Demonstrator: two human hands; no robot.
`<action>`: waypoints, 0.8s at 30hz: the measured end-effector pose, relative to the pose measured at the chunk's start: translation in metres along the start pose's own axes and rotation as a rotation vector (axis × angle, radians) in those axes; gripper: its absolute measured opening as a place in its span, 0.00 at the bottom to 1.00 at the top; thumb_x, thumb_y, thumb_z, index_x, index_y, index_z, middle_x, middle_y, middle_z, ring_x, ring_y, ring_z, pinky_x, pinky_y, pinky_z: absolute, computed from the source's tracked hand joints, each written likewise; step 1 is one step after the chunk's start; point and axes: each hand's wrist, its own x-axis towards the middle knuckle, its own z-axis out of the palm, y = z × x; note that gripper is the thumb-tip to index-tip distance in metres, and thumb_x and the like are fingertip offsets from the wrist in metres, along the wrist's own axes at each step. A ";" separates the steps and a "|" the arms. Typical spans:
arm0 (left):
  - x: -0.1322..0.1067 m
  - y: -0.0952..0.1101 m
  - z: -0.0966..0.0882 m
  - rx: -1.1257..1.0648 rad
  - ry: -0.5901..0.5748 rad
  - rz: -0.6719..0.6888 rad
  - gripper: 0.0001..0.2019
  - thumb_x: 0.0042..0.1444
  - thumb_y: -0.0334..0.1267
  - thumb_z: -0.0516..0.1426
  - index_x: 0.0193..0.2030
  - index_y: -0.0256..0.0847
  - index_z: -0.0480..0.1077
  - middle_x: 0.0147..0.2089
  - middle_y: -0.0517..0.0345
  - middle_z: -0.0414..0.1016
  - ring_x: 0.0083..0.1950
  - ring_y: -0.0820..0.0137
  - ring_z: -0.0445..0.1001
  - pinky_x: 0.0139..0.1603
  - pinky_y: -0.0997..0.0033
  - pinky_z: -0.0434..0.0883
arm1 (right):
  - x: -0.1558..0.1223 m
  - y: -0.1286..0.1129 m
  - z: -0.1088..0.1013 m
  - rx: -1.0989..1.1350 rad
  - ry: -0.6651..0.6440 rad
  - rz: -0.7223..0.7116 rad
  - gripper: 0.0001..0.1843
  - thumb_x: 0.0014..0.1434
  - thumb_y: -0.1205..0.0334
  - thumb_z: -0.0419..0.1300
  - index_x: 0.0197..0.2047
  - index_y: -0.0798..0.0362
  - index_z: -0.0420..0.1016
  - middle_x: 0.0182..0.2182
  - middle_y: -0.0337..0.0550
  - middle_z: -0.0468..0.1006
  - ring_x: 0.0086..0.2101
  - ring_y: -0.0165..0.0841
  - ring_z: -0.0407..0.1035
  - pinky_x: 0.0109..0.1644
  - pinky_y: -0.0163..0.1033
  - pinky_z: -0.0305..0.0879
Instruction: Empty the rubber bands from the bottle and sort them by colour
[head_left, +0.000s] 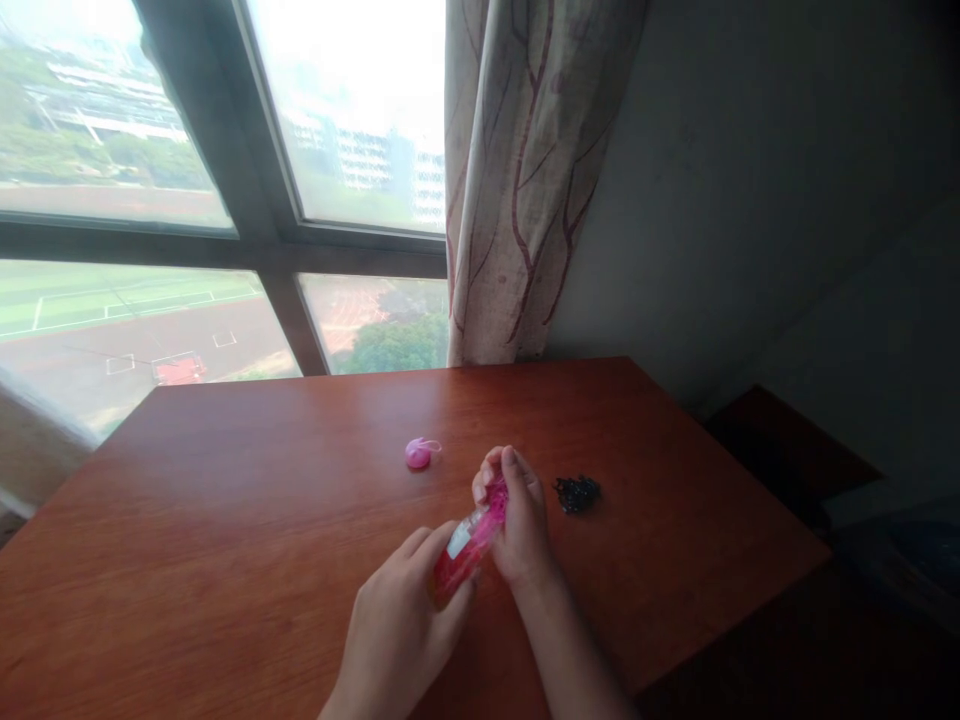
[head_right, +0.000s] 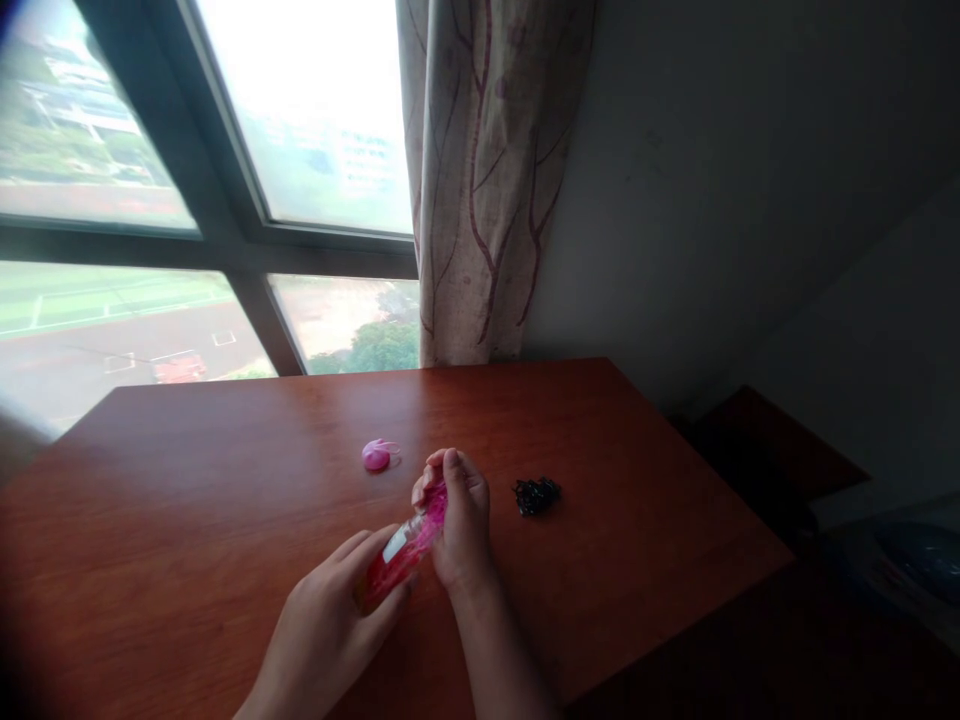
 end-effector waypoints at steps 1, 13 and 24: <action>0.000 0.000 0.000 0.005 -0.004 -0.008 0.12 0.58 0.38 0.54 0.48 0.48 0.71 0.41 0.58 0.76 0.39 0.66 0.77 0.39 0.73 0.71 | 0.000 0.000 0.000 -0.001 -0.009 -0.007 0.16 0.57 0.49 0.66 0.30 0.53 0.73 0.19 0.32 0.65 0.20 0.23 0.60 0.22 0.28 0.55; -0.001 -0.001 0.000 -0.007 0.055 0.020 0.15 0.57 0.38 0.55 0.51 0.48 0.71 0.40 0.58 0.76 0.37 0.67 0.77 0.37 0.74 0.71 | -0.002 0.001 0.004 0.185 -0.006 0.130 0.14 0.54 0.53 0.69 0.29 0.53 0.72 0.18 0.28 0.59 0.20 0.22 0.58 0.23 0.27 0.55; 0.003 -0.001 0.003 -0.062 0.086 0.028 0.14 0.57 0.38 0.55 0.50 0.48 0.71 0.41 0.58 0.77 0.36 0.67 0.78 0.38 0.73 0.72 | -0.002 0.008 0.003 0.173 0.018 0.162 0.15 0.54 0.50 0.68 0.32 0.53 0.73 0.18 0.28 0.59 0.20 0.23 0.58 0.23 0.28 0.56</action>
